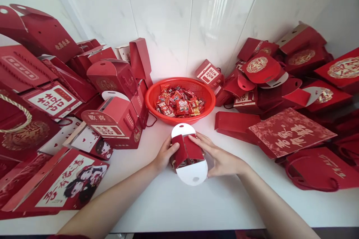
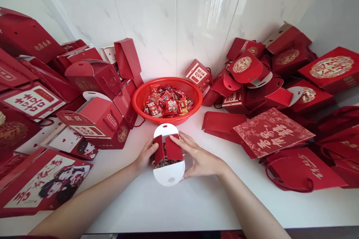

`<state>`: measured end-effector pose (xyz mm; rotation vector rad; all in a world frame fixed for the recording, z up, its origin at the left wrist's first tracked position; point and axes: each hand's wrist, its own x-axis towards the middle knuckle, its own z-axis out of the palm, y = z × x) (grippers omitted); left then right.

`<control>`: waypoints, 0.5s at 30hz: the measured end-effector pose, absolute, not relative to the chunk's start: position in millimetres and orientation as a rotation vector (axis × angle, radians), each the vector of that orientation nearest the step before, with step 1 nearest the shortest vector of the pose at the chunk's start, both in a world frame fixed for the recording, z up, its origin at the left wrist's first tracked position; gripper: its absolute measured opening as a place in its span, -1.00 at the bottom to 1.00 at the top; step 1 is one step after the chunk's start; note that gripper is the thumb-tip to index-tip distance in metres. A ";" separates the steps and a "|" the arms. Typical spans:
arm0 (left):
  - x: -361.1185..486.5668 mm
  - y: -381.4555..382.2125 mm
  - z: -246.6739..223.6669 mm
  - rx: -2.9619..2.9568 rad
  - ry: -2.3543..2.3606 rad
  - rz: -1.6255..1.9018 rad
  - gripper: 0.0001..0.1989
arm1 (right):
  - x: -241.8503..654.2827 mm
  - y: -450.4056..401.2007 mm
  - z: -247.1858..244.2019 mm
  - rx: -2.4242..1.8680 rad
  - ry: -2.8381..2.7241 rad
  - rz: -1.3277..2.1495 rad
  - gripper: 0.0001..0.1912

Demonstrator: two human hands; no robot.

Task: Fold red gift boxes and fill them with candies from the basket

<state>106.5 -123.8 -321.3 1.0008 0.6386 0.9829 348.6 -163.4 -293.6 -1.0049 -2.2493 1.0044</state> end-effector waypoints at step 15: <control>88.4 -135.0 -281.7 2.445 0.767 1.007 -0.65 | 313.1 -174.3 -314.8 -0.882 -1.629 1.317 -0.44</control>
